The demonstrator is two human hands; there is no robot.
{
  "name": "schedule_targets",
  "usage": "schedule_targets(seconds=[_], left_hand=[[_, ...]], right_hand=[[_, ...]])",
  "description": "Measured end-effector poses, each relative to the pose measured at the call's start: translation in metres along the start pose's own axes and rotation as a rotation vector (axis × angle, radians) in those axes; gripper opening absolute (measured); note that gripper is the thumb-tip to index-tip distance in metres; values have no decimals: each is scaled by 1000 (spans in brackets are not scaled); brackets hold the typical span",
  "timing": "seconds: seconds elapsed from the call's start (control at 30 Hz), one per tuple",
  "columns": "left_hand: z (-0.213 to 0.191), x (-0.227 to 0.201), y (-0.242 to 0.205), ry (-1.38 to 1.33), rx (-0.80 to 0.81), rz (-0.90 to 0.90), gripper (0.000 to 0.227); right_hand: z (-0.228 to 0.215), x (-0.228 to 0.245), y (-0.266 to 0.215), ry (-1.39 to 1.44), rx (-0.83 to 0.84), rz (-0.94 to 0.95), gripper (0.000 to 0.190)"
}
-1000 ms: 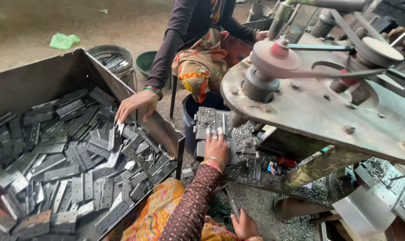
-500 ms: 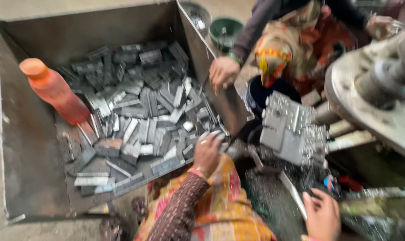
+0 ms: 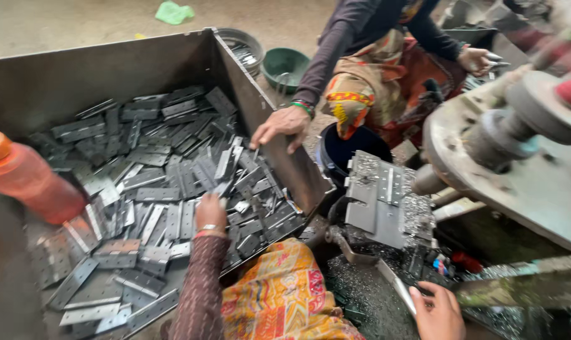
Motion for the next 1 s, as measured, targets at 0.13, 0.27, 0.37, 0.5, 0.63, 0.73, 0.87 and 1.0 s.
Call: schedule_targets(seconds=[0.13, 0.27, 0.37, 0.5, 0.63, 0.73, 0.87, 1.0], left_hand=[[-51, -7, -56, -239, -98, -97, 37], [-106, -76, -100, -430, -40, 45, 31], [-134, -165, -116, -552, -41, 260, 35], [-143, -278, -130, -376, -111, 473, 41], [-120, -342, -151, 9, -142, 748, 43], [-97, -356, -180, 78, 122, 834, 43], [-74, -363, -197, 118, 101, 860, 35], [-52, -379, -169, 172, 94, 832, 30]], right_hand=[[-9, 24, -10, 15, -24, -7, 34], [-16, 40, -17, 25, -38, -36, 30], [-20, 45, -19, 14, -28, -106, 29], [-25, 47, -21, 30, -26, -141, 27], [-24, 50, -23, 31, -10, -154, 26], [-25, 50, -21, 21, 13, -117, 25], [-24, 49, -22, 11, 19, -142, 26], [-23, 48, -21, 16, 36, -142, 25]])
Point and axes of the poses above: each hand's wrist, its own y-axis towards the middle knuckle, its own z-axis out of the palm, x = y × z, the point moved 2 cm from there along y, towards the middle knuckle, and after that the axes turned 4 degrees about y, right-handed, at the moved point
